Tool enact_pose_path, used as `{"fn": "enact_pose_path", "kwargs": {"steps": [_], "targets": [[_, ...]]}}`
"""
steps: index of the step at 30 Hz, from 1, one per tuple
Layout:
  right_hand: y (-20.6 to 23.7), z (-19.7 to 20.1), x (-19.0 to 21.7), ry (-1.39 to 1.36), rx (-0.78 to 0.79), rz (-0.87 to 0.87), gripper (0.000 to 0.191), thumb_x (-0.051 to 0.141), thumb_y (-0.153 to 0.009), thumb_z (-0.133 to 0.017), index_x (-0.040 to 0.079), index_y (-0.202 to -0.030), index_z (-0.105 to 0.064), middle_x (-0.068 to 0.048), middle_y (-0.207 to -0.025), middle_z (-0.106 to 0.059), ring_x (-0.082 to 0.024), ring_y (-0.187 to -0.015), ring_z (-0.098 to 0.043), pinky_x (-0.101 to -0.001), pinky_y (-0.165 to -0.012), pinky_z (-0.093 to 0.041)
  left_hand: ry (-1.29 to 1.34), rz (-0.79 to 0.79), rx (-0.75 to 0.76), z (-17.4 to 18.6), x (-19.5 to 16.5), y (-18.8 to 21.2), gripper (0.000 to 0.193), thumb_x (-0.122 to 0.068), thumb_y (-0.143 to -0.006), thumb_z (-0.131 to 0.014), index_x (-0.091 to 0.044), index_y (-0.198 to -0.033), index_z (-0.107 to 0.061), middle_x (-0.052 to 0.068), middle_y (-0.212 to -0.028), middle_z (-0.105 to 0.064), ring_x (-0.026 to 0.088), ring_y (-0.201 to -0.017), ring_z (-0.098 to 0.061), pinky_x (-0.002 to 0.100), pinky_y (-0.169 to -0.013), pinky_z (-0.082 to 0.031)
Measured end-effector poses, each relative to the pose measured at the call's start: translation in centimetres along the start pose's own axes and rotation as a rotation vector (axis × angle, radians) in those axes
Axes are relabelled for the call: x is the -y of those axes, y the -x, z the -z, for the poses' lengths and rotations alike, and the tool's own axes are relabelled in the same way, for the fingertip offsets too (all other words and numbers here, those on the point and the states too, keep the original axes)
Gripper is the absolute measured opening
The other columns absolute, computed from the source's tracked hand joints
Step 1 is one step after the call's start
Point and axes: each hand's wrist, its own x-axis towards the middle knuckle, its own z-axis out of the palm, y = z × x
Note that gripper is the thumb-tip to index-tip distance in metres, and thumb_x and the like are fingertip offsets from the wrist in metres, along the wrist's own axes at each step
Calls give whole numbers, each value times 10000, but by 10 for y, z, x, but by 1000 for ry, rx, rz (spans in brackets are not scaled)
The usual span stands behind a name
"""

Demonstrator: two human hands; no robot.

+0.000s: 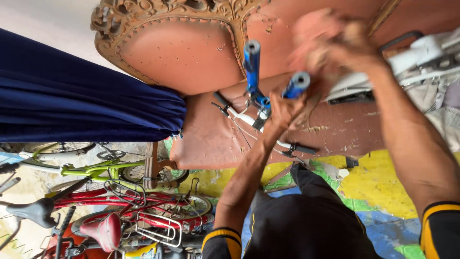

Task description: The person wipes a bowl-shaped object with a cloth at a workbench, then carries it across the workshop and sets it down. The person then wipes the frame and parts of a white bicycle lying on a padded bench with the cloth, moving along the frame.

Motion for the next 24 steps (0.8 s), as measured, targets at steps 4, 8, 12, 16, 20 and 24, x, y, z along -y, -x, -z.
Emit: {"fn": "enact_pose_path", "kwargs": {"steps": [4,8,12,16,20,24], "targets": [[76,45,-32,-201,-425,-269,324,391,-1043,-687,85,-1138,-638,38,-822,-529,-41,-593,-441,-211,-468,-343,14,28,-23,-9,-11,-9,251,-200,-869,-791,7,-994,-721,167,-818,-726,192,-746,-724,355,-659,-578],[167,15,-51,-170,-414,-208,233,298,-1083,-624,80,-1160,-595,1,-881,-571,-75,-651,-516,-237,-519,-420,-75,273,96,-8,-18,-6,315,-281,-867,-841,18,-892,-747,197,-703,-736,305,-643,-715,390,-608,-556],[182,-72,-47,-163,-228,47,144,206,-1122,-560,76,-1182,-553,-36,-941,-613,-109,-710,-591,-263,-570,-497,-139,129,144,3,-14,8,385,-245,-829,-819,-1,-1059,-629,228,-848,-740,402,-832,-758,437,-717,-586],[145,-125,-37,18,-383,374,91,121,-1116,-540,63,-1183,-520,-139,-1101,-621,-160,-773,-655,-298,-628,-549,-144,-15,193,15,1,24,420,-160,-849,-742,-2,-1205,-585,263,-1034,-724,471,-997,-696,515,-807,-563],[113,-133,-54,191,-507,391,201,120,-1072,-645,39,-1226,-544,-165,-1132,-630,-207,-830,-663,-337,-719,-544,-329,15,400,33,28,41,591,-134,-793,-740,44,-1292,-480,301,-1033,-654,522,-993,-626,567,-835,-519],[107,-157,-89,222,-557,467,290,152,-1082,-651,27,-1301,-508,-119,-1132,-632,-218,-966,-642,-368,-846,-547,-327,-172,418,44,47,52,779,-74,-784,-698,80,-1469,-361,326,-1239,-590,533,-1128,-567,547,-983,-496]]}}
